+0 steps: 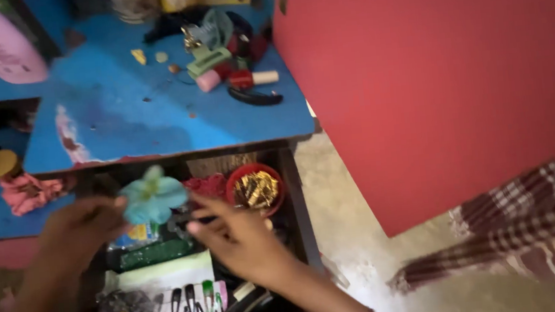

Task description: Organizing various hair clips, hair bands, and nail polish bottles in a vanity drawer and on a shelf.

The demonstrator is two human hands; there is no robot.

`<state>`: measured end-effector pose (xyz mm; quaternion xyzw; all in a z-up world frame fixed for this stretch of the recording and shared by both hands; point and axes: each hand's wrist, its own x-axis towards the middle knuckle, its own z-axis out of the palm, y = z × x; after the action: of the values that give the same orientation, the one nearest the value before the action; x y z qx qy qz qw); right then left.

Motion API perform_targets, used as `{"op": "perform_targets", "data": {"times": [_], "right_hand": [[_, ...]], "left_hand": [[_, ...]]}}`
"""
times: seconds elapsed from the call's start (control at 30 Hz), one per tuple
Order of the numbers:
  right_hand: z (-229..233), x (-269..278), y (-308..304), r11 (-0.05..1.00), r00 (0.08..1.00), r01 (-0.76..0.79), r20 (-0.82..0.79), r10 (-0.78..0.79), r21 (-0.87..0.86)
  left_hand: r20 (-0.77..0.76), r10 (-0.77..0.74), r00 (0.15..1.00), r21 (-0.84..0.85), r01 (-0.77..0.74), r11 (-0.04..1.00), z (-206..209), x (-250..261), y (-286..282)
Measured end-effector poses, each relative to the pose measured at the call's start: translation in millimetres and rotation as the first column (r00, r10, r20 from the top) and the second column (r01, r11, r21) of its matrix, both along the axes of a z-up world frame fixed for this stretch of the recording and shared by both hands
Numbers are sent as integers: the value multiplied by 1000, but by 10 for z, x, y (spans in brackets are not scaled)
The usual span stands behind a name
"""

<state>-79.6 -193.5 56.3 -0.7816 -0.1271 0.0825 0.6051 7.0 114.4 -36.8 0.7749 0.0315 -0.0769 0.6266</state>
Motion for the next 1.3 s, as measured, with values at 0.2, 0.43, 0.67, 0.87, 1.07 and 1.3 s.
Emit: {"op": "perform_targets", "data": {"times": [0.2, 0.43, 0.67, 0.87, 1.07, 1.3], "right_hand": [[-669, 570, 819, 964, 985, -171, 69, 161, 202], [-263, 483, 930, 999, 994, -43, -103, 43, 4], [-617, 556, 919, 942, 985, 142, -134, -106, 302], [-498, 514, 877, 995, 985, 52, -171, -37, 87], [-684, 556, 769, 977, 948, 213, 238, -213, 24], [-515, 514, 734, 986, 997, 54, -55, -46, 159]], "left_hand": [[171, 418, 892, 167, -444, 880, 267, -601, -352], [338, 445, 829, 520, -559, 646, 585, -870, -726], [678, -18, 735, 470, -415, 779, 762, -835, -933], [419, 90, 904, 513, -317, 798, 855, -775, -926], [466, -69, 882, 536, -219, 815, 866, -730, -707], [440, -6, 898, 624, -301, 721, 996, -689, -773]]}}
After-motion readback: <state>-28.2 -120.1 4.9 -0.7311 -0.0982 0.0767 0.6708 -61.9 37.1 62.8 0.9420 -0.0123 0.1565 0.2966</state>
